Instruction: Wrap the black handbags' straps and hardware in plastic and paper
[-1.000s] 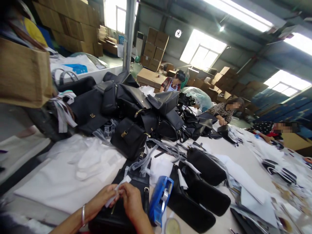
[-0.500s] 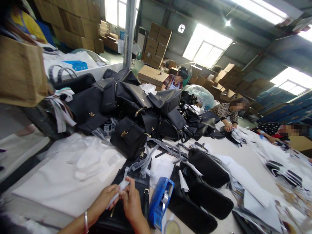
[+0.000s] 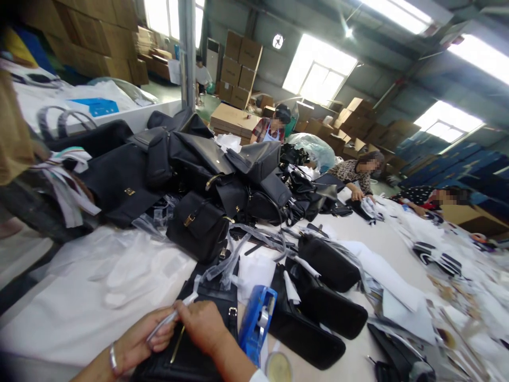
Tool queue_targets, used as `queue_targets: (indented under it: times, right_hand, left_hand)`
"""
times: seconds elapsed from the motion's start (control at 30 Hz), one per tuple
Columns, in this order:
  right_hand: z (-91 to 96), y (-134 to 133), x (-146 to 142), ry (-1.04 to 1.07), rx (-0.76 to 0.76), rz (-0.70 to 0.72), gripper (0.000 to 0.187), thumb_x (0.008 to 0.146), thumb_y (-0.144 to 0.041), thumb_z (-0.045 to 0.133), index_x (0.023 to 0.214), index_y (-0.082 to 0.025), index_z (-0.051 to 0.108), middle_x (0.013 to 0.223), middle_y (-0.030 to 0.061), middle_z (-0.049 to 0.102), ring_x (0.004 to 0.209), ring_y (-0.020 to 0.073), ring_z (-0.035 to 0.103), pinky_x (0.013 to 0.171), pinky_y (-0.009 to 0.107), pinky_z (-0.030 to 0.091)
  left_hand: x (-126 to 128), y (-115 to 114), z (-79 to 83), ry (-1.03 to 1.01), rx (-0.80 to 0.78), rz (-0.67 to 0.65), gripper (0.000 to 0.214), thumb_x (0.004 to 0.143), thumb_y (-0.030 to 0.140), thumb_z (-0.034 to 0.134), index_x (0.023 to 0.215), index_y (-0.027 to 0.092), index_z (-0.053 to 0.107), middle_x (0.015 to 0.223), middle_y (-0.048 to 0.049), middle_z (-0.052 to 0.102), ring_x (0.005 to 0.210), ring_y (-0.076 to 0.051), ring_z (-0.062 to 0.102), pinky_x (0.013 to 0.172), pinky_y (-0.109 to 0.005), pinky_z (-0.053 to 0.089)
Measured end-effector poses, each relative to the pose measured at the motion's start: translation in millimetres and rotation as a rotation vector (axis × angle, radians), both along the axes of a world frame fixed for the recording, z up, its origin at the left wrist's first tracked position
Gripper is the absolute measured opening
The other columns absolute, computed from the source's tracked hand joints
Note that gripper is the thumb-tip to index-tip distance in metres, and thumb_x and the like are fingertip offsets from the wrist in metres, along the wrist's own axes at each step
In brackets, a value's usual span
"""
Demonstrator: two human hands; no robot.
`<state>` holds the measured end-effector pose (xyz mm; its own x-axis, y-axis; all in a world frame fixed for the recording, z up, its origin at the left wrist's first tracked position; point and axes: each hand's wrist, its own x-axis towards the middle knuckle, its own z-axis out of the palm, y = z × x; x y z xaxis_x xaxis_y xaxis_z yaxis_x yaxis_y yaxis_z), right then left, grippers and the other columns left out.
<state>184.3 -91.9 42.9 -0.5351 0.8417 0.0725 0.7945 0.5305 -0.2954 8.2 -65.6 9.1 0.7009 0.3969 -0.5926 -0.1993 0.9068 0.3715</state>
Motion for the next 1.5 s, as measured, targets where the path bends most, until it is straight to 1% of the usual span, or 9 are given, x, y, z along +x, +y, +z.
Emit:
queue_targets:
  times: [0.33, 0.43, 0.57, 0.67, 0.83, 1.0, 1.13, 1.33, 1.5]
  right_hand:
    - [2.1, -1.5, 10.1, -0.178, 0.084, 0.185, 0.038, 0.094, -0.016, 0.035, 0.131, -0.008, 0.041, 0.076, 0.0114, 0.068, 0.061, 0.0221, 0.062, 0.054, 0.032, 0.049]
    - [-6.2, -7.9, 20.6, -0.199, 0.017, -0.019, 0.039, 0.094, -0.013, 0.035, 0.132, -0.01, 0.041, 0.077, 0.0117, 0.068, 0.063, 0.0237, 0.064, 0.055, 0.032, 0.049]
    - [-12.3, -23.5, 54.2, -0.023, -0.098, -0.51, 0.044, 0.095, -0.014, 0.035, 0.139, -0.014, 0.034, 0.088, 0.0117, 0.071, 0.072, 0.0228, 0.068, 0.062, 0.03, 0.05]
    - [-14.3, -40.0, 84.5, 0.128, -0.208, -0.749, 0.036, 0.095, -0.022, 0.036, 0.13, -0.017, 0.046, 0.087, 0.0092, 0.072, 0.076, 0.0227, 0.069, 0.067, 0.029, 0.05]
    - [-20.4, -67.4, 110.7, 0.219, -0.397, -0.985, 0.028, 0.094, -0.027, 0.036, 0.108, -0.021, 0.06, 0.083, 0.0064, 0.072, 0.077, 0.0219, 0.069, 0.067, 0.028, 0.048]
    - [-29.8, -80.2, 95.5, 0.147, -0.508, -0.94, 0.023, 0.087, -0.034, 0.053, 0.102, -0.018, 0.062, 0.092, 0.0125, 0.072, 0.089, 0.0284, 0.068, 0.075, 0.033, 0.047]
    - [-47.6, -86.9, 84.4, 0.108, -0.541, -0.915, 0.031, 0.083, -0.028, 0.056, 0.112, -0.02, 0.056, 0.102, 0.0137, 0.07, 0.098, 0.0294, 0.067, 0.081, 0.035, 0.047]
    - [-81.2, -94.7, 92.4, 0.174, -0.553, -0.877, 0.042, 0.087, -0.028, 0.043, 0.129, -0.023, 0.041, 0.12, 0.0122, 0.064, 0.103, 0.0253, 0.066, 0.083, 0.032, 0.048]
    - [-42.8, -86.2, 99.4, 0.206, -0.521, -0.824, 0.025, 0.089, -0.028, 0.043, 0.108, -0.024, 0.059, 0.102, 0.0081, 0.071, 0.096, 0.0243, 0.067, 0.079, 0.03, 0.047]
  left_hand:
    - [12.4, 2.3, 6.1, 0.24, 0.117, -0.133, 0.039, 0.073, 0.054, 0.062, 0.065, 0.019, 0.047, 0.045, 0.0074, 0.043, 0.035, -0.005, 0.028, 0.036, -0.018, 0.022]
    - [14.0, 1.7, 9.1, 0.254, 0.169, -0.158, 0.047, 0.073, 0.063, 0.059, 0.073, 0.017, 0.054, 0.047, 0.0052, 0.047, 0.036, -0.007, 0.035, 0.036, -0.019, 0.025]
    - [13.7, 4.4, 12.1, 0.249, 0.274, -0.131, 0.056, 0.076, 0.067, 0.055, 0.087, 0.013, 0.058, 0.058, -0.0006, 0.058, 0.045, -0.011, 0.05, 0.043, -0.022, 0.036]
    - [12.9, 12.4, 11.6, 0.275, 0.343, -0.151, 0.051, 0.076, 0.066, 0.057, 0.082, 0.015, 0.056, 0.072, -0.0052, 0.065, 0.061, -0.017, 0.061, 0.056, -0.027, 0.045]
    - [4.4, 29.1, 4.1, 0.633, 0.81, -0.348, 0.046, 0.079, 0.063, 0.052, 0.065, 0.019, 0.051, 0.057, 0.0021, 0.053, 0.055, -0.016, 0.052, 0.052, -0.025, 0.034]
    - [-3.3, 38.7, 0.8, 1.042, 1.236, -0.504, 0.037, 0.091, 0.045, 0.04, 0.068, 0.021, 0.057, 0.068, -0.0056, 0.064, 0.069, -0.023, 0.059, 0.064, -0.03, 0.031]
    - [-21.9, 48.1, -5.7, 1.244, 1.168, -0.332, 0.032, 0.095, 0.037, 0.03, 0.084, 0.021, 0.056, 0.068, -0.0037, 0.063, 0.066, -0.021, 0.06, 0.062, -0.028, 0.033]
    - [-102.5, 39.6, -12.6, 1.361, 0.96, -0.191, 0.03, 0.091, 0.032, 0.033, 0.07, 0.021, 0.052, 0.058, 0.0017, 0.058, 0.052, -0.015, 0.056, 0.055, -0.024, 0.038]
    - [-123.1, 7.2, -23.1, 1.22, 0.832, -0.042, 0.029, 0.083, 0.045, 0.042, 0.074, 0.021, 0.057, 0.06, 0.0013, 0.061, 0.061, -0.019, 0.061, 0.057, -0.026, 0.048]
